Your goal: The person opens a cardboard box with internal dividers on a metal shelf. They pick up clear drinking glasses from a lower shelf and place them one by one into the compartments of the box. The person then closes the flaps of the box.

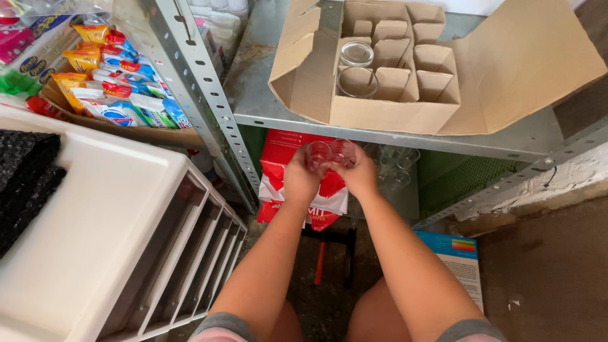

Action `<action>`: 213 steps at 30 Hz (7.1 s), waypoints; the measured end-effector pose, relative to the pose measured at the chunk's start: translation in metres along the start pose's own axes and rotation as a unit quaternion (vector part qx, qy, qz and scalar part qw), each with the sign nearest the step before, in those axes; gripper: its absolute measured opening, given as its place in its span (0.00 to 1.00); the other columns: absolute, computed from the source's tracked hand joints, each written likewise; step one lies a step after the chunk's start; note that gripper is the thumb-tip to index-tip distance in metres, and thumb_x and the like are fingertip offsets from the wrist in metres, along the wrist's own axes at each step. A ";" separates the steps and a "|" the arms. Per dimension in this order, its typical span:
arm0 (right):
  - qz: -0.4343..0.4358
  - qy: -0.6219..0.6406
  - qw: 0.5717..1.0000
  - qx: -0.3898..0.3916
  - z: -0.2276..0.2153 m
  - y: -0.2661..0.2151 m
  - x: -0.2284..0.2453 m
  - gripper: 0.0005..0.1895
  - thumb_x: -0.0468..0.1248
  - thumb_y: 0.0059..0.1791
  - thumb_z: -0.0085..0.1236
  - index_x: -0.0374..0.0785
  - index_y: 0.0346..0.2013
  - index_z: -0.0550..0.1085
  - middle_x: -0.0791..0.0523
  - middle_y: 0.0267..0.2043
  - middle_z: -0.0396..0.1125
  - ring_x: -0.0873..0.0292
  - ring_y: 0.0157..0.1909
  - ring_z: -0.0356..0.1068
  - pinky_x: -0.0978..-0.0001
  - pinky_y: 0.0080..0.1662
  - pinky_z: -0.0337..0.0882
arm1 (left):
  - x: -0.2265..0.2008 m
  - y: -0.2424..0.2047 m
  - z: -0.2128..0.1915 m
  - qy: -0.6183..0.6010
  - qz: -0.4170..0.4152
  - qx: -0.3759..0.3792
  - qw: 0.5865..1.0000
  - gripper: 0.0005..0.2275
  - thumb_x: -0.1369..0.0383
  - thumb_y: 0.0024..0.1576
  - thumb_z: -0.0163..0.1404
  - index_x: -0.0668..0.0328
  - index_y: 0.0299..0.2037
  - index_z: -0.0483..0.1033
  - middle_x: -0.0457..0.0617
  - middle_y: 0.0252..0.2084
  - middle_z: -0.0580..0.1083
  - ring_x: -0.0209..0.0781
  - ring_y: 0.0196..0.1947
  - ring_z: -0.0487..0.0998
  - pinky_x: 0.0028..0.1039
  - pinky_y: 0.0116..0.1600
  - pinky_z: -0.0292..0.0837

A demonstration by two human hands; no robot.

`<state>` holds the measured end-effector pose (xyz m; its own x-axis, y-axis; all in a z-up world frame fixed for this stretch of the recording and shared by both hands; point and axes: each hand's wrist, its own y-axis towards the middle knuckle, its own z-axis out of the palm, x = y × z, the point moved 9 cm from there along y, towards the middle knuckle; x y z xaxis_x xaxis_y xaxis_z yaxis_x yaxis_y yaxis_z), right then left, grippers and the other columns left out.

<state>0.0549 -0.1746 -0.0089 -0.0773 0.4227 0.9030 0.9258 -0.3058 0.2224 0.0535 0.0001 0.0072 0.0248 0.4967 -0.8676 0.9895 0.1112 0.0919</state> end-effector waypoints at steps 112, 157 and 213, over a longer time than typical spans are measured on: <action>0.051 0.214 0.967 0.129 -0.224 -0.036 0.258 0.41 0.25 0.46 0.50 0.51 0.71 0.53 0.49 0.58 0.64 0.45 0.55 0.71 0.45 0.54 0.79 | -0.261 0.101 -0.041 0.040 0.115 0.083 0.989 0.31 0.71 0.48 0.51 0.39 0.66 0.70 0.51 0.62 0.67 0.48 0.56 0.75 0.30 0.62 0.72; -0.039 -0.389 0.912 0.122 -0.088 0.171 0.280 0.24 0.42 0.46 0.68 0.64 0.57 0.77 0.54 0.59 0.66 0.51 0.55 0.67 0.60 0.53 0.68 | -0.217 0.144 -0.011 -0.310 0.038 0.096 0.945 0.33 0.73 0.54 0.41 0.55 0.75 0.55 0.55 0.72 0.65 0.50 0.70 0.66 0.29 0.69 0.59; -0.268 0.062 0.960 0.051 -0.204 0.003 0.297 0.10 0.33 0.58 0.55 0.39 0.54 0.73 0.56 0.55 0.71 0.62 0.55 0.73 0.71 0.63 0.76 | -0.262 0.123 0.015 0.390 0.194 0.169 0.884 0.30 0.64 0.64 0.31 0.60 0.78 0.39 0.57 0.81 0.34 0.60 0.79 0.34 0.34 0.79 0.32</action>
<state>-0.0408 -0.2241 0.3355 -0.5905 0.3897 0.7067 0.7716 0.0160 0.6359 0.1708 -0.1294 0.2388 0.3969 0.8982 -0.1888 0.9172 -0.3961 0.0438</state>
